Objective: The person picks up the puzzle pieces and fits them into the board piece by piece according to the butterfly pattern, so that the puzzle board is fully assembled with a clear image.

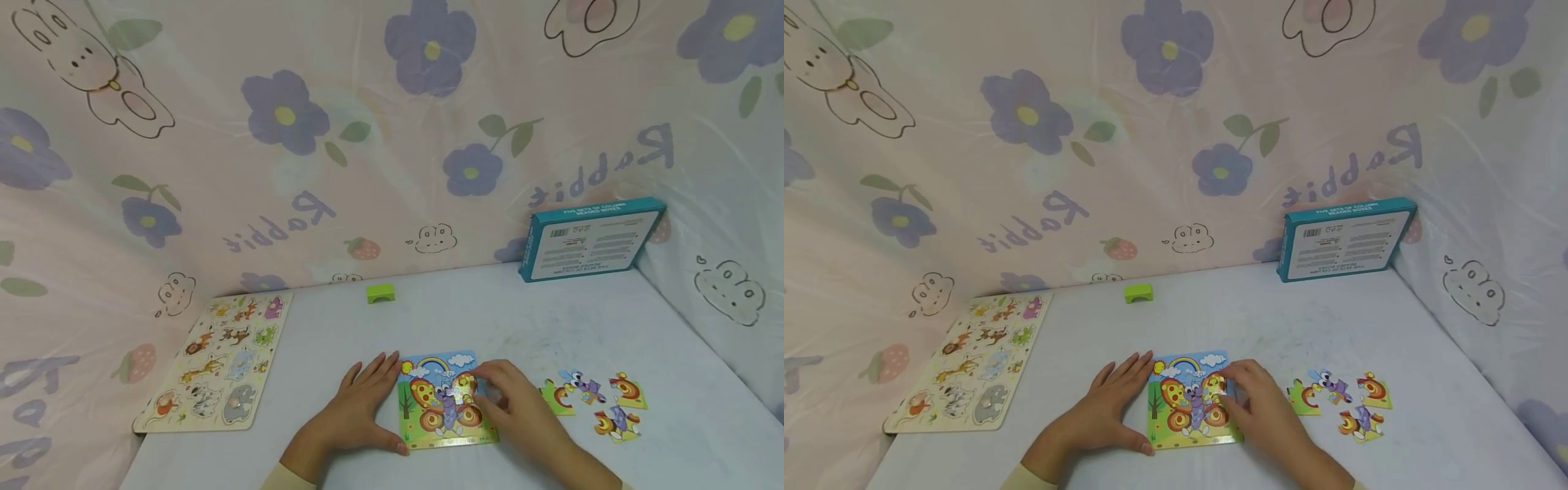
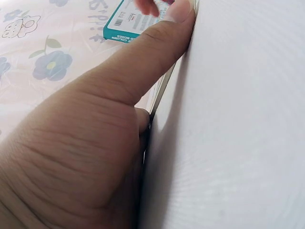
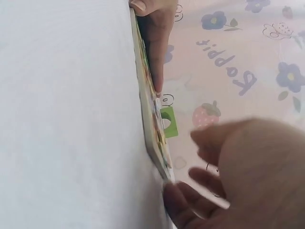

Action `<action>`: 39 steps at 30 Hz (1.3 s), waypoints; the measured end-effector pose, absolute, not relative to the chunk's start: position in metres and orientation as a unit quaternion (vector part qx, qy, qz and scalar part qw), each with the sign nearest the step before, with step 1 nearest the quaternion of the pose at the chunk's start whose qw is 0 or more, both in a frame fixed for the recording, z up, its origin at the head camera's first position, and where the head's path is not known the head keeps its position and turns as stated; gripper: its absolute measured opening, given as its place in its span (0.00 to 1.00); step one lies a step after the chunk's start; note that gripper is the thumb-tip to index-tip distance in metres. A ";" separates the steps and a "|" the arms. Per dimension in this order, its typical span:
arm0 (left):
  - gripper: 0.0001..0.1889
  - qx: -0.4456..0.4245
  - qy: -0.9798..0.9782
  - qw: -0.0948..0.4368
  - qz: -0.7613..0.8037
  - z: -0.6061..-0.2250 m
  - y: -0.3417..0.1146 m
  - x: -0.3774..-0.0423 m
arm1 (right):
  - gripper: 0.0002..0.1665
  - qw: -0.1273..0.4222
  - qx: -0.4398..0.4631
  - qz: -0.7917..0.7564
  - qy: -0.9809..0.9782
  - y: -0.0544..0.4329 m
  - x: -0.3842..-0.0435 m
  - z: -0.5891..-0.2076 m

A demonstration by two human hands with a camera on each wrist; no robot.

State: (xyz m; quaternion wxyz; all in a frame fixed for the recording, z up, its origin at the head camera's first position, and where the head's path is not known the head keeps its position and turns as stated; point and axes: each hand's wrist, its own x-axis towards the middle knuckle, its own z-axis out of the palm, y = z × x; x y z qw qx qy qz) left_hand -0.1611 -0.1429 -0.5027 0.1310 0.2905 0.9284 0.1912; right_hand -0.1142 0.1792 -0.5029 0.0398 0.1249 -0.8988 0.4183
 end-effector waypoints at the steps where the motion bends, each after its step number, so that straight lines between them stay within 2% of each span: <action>1: 0.75 0.290 0.929 0.131 0.190 -0.503 -0.143 -0.161 | 0.22 0.051 0.165 0.377 -0.910 0.180 -0.112 -0.503; 4: 0.75 0.291 0.928 0.131 0.191 -0.503 -0.143 -0.161 | 0.28 0.043 0.255 0.279 -0.925 0.182 -0.106 -0.503; 7: 0.75 0.293 0.927 0.131 0.195 -0.501 -0.142 -0.161 | 0.33 -0.001 0.287 0.230 -0.930 0.184 -0.102 -0.502; 9: 0.75 0.295 0.926 0.130 0.196 -0.501 -0.142 -0.161 | 0.35 -0.022 0.289 0.214 -0.933 0.185 -0.101 -0.501; 13: 0.75 0.298 0.926 0.128 0.194 -0.500 -0.142 -0.161 | 0.36 -0.031 0.291 0.206 -0.934 0.185 -0.099 -0.499; 24: 0.75 0.293 0.928 0.131 0.190 -0.501 -0.142 -0.163 | 0.35 -0.031 0.280 0.217 -0.935 0.186 -0.099 -0.493; 30: 0.75 0.291 0.927 0.136 0.195 -0.502 -0.143 -0.162 | 0.39 -0.041 0.266 0.219 -0.938 0.185 -0.097 -0.494; 39: 0.75 0.294 0.927 0.131 0.192 -0.503 -0.144 -0.162 | 0.44 -0.027 0.272 0.214 -0.938 0.185 -0.096 -0.497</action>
